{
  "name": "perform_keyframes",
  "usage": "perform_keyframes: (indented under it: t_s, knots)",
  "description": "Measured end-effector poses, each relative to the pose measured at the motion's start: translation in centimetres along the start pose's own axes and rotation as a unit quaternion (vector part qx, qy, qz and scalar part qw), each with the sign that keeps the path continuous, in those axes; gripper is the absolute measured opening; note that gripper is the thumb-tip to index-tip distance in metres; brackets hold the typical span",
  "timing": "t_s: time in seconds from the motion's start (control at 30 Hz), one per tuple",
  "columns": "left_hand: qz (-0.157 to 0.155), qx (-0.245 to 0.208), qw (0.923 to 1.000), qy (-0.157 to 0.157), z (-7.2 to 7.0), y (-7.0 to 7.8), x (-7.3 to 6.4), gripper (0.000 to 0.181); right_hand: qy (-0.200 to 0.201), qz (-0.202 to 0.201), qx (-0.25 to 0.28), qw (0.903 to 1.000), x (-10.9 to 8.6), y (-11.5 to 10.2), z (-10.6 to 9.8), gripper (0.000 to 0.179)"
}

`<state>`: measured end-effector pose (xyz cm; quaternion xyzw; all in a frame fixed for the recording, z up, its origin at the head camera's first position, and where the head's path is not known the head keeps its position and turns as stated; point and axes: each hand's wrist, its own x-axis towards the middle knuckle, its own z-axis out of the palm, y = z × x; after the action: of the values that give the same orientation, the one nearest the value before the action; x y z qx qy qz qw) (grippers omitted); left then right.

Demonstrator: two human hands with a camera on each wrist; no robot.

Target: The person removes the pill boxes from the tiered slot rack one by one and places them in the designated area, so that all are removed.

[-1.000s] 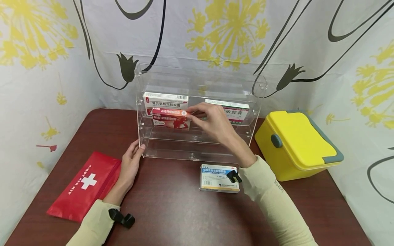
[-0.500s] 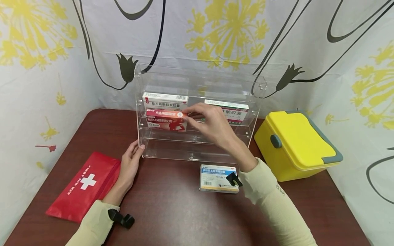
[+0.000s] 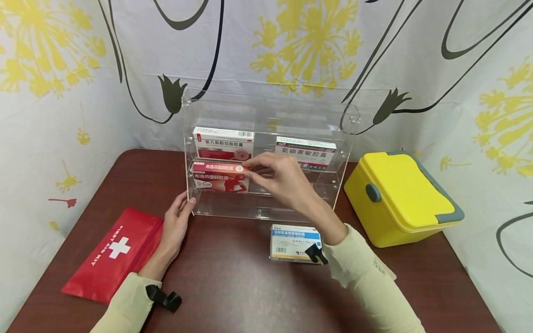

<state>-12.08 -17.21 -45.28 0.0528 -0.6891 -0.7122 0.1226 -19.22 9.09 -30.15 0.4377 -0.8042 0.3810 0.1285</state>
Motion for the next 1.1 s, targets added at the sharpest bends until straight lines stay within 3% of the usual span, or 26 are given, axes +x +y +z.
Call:
perform_keyframes:
  t_s: [0.23,0.47,0.73,1.1]
  knots:
    - [-0.005,0.000,1.0000,0.000,-0.1,0.0,0.0,0.046,-0.018,-0.005,0.035,0.9992,-1.0,0.2,1.4,0.019]
    - [-0.011,0.003,0.9999,0.000,0.1,0.1,0.0,0.046,-0.029,0.003,0.019,0.9994,-2.2,0.5,2.1,0.019]
    - [-0.008,-0.007,0.9999,-0.001,0.1,0.2,0.1,0.046,-0.047,0.039,0.056,0.9966,-3.8,1.0,3.1,0.020]
    - [-0.008,0.002,1.0000,0.002,0.1,0.2,0.0,0.046,-0.090,0.105,0.114,0.9837,-6.1,1.8,5.5,0.014]
